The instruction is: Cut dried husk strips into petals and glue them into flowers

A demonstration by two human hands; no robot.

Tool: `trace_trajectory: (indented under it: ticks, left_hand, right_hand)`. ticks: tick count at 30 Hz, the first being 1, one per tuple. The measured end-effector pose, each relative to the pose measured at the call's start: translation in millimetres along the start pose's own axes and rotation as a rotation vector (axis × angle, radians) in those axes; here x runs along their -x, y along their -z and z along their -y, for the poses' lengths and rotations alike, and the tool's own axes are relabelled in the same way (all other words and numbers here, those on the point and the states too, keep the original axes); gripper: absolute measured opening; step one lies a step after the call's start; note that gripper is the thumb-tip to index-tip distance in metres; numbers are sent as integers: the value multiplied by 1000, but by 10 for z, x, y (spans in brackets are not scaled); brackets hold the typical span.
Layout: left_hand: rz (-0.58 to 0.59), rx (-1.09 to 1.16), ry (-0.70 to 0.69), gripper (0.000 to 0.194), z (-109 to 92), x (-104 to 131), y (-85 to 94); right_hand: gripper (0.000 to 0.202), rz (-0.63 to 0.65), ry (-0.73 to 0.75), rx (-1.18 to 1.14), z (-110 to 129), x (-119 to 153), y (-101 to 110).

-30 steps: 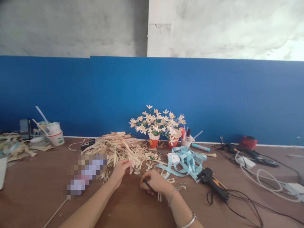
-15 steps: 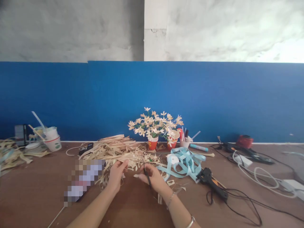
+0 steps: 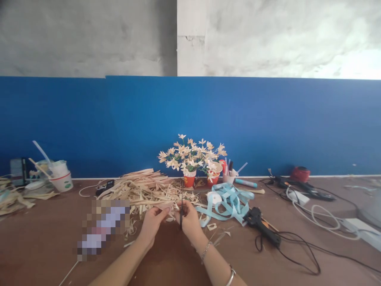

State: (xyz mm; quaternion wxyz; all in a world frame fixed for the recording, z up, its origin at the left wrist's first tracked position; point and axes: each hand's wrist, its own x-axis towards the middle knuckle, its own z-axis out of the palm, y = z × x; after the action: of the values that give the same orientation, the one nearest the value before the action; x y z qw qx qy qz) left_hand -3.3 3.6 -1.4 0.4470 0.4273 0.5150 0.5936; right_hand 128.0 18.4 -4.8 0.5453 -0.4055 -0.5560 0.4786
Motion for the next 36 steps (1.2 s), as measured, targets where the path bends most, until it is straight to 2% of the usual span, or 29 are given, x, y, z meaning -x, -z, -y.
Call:
trace_trajectory:
  ticks: [9, 15, 19, 22, 25, 28, 36]
  left_hand:
    - [6, 59, 13, 21, -71, 26, -7]
    - [11, 142, 34, 22, -105, 38, -6]
    - [-99, 309, 51, 26, -126, -10, 41]
    - [-164, 407, 48, 29, -126, -81, 96]
    - [-182, 468, 11, 30, -122, -134, 137]
    - [-183, 517, 3, 30, -133, -152, 152]
    - [-202, 513, 2, 30, -156, -168, 172]
  right_hand:
    - [36, -1, -104, -30, 68, 3, 8]
    - [34, 6, -35, -14, 9, -34, 65]
    - [31, 102, -35, 48, 22, -34, 121]
    - [24, 238, -79, 119, 21, -19, 149]
    - [14, 359, -116, 201, 17, 13, 151]
    - [16, 438, -171, 241, 42, 51, 145]
    - [26, 487, -259, 294, 132, 63, 164]
